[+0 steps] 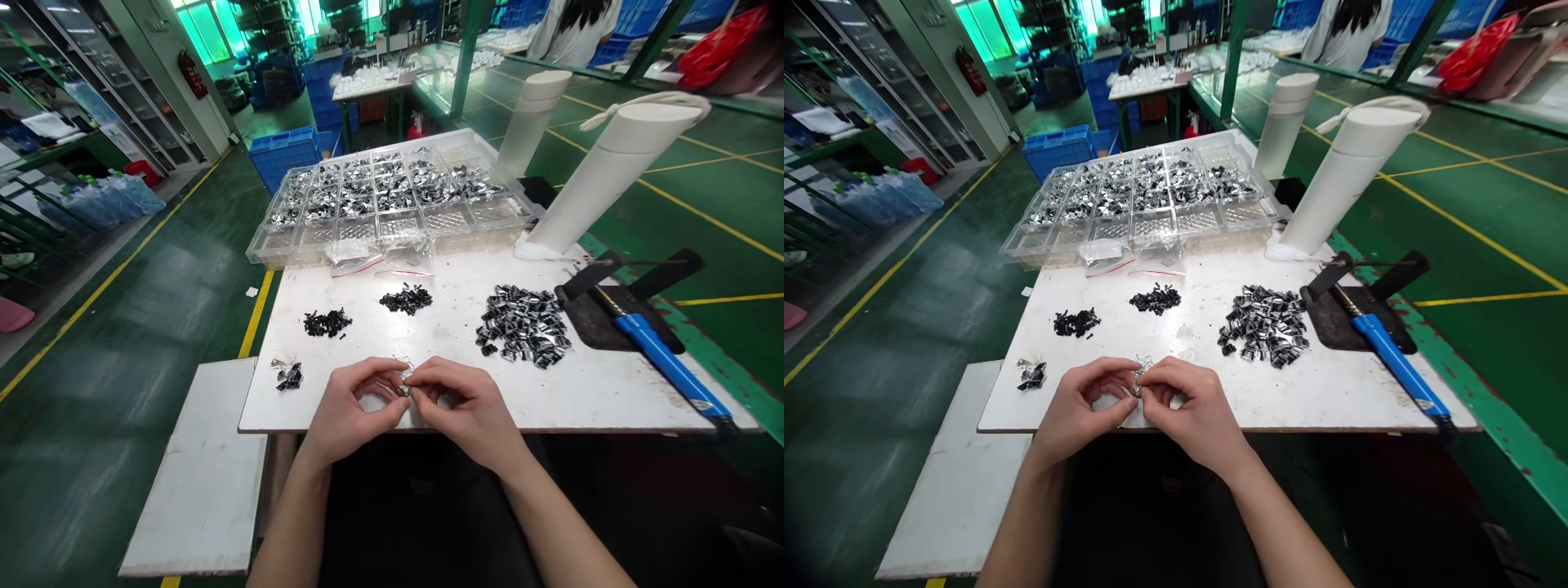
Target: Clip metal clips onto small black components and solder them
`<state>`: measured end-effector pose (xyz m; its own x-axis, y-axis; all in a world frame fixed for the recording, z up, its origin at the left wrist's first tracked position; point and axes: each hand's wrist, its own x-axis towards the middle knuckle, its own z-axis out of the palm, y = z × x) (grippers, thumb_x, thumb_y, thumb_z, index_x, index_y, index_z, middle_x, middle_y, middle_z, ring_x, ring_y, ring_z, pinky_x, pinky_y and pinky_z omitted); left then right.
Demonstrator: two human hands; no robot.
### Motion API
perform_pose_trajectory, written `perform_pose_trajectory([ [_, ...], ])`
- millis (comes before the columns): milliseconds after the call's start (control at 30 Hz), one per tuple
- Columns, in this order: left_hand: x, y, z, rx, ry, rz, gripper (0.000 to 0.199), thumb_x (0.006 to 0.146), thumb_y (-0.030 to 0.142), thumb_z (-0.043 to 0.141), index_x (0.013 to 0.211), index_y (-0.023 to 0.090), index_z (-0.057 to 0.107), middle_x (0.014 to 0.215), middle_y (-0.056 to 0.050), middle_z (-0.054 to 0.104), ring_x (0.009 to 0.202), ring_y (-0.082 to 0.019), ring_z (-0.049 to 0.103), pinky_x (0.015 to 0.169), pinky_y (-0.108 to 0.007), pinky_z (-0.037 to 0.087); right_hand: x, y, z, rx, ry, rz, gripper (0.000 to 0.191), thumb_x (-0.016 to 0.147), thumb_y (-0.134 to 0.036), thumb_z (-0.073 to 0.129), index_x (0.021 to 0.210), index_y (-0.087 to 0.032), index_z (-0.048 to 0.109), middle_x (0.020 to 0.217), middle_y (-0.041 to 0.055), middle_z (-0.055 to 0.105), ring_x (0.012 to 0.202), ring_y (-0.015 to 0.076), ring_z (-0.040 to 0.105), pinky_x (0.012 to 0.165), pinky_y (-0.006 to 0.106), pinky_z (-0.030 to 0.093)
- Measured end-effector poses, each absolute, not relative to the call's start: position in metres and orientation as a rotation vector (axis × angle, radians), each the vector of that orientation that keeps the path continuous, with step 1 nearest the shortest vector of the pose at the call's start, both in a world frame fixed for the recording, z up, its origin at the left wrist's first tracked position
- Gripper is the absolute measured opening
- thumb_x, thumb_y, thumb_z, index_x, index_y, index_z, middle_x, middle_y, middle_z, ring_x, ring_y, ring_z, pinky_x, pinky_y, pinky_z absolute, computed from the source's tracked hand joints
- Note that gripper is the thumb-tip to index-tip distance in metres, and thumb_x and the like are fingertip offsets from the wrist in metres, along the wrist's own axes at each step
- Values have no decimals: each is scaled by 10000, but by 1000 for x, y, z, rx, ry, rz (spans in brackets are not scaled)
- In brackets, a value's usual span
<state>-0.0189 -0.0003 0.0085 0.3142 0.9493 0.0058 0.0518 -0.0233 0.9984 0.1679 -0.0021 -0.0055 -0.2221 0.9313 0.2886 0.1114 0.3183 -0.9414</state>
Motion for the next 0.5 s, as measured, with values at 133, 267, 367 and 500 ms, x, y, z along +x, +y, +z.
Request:
perform_pose_trajectory([
  [133, -21, 2, 9, 1318, 981, 908, 312, 796, 178, 804, 1102, 158, 745, 900, -53, 729, 842, -161, 679, 789, -263, 568, 170, -5, -4, -954, -1695, 1002, 165, 887, -132, 623, 942, -204, 761, 852, 28, 693, 656, 103, 596, 563, 218, 467],
  [267, -25, 3, 7, 1244, 969, 898, 315, 762, 210, 846, 1062, 152, 770, 854, -54, 728, 793, -150, 667, 754, -257, 554, 182, -2, 13, -927, -1890, 1054, 203, 958, -200, 584, 1013, -239, 775, 901, 39, 702, 732, 122, 637, 582, 223, 467],
  [367, -27, 2, 6, 1204, 979, 927, 334, 737, 224, 866, 1053, 154, 783, 830, -50, 719, 760, -142, 652, 715, -248, 544, 189, 15, 35, -935, -1990, 1069, 179, 963, -258, 603, 977, -231, 780, 862, 33, 705, 723, 128, 645, 590, 230, 474],
  [500, -27, 0, 8, 1266, 1007, 925, 277, 762, 246, 840, 1020, 150, 806, 843, -68, 727, 768, -162, 656, 714, -270, 556, 169, 57, 52, -1012, -2071, 877, 163, 939, -223, 613, 937, -187, 772, 875, 47, 719, 728, 138, 650, 600, 242, 471],
])
